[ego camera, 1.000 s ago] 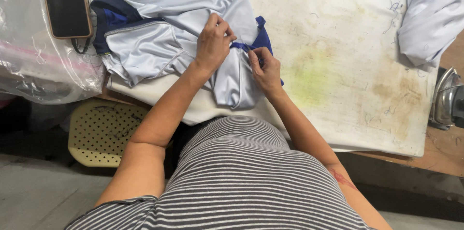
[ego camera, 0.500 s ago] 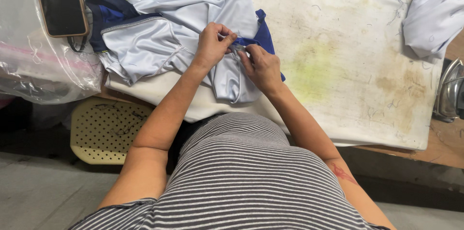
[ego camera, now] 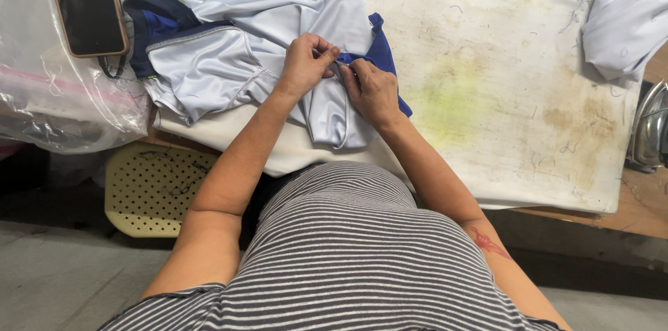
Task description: The person folds a blue sleeveless shirt, places it into a clear plastic bag, and sets it aside. Then the person uses small scissors to trim loose threads from a white and blue shirt, turns it inside out, and folds it on the table.
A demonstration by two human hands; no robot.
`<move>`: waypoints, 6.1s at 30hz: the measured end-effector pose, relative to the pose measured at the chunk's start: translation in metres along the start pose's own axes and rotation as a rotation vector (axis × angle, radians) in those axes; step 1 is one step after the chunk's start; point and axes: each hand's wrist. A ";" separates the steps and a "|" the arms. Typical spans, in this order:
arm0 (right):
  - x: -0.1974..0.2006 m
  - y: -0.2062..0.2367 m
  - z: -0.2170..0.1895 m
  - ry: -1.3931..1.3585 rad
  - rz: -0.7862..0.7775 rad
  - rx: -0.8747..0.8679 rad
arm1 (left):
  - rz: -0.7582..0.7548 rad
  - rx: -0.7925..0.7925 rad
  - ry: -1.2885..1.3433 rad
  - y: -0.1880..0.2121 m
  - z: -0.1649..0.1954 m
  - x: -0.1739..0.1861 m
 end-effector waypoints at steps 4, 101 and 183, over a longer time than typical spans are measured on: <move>0.001 0.001 0.000 -0.042 0.029 -0.024 | -0.022 0.092 0.075 -0.002 0.003 0.004; 0.032 -0.003 0.040 -0.735 -0.064 -0.545 | -0.173 -0.613 -0.371 0.027 0.046 -0.006; -0.004 -0.008 0.101 0.041 0.127 -0.379 | -0.890 -0.168 -0.455 0.099 0.112 0.108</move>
Point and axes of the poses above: each hand's wrist, its own y-axis away from the middle knuckle, its own x-axis out of the back of the hand, z = x × y, and after that the axes turned 10 degrees about z, right-handed
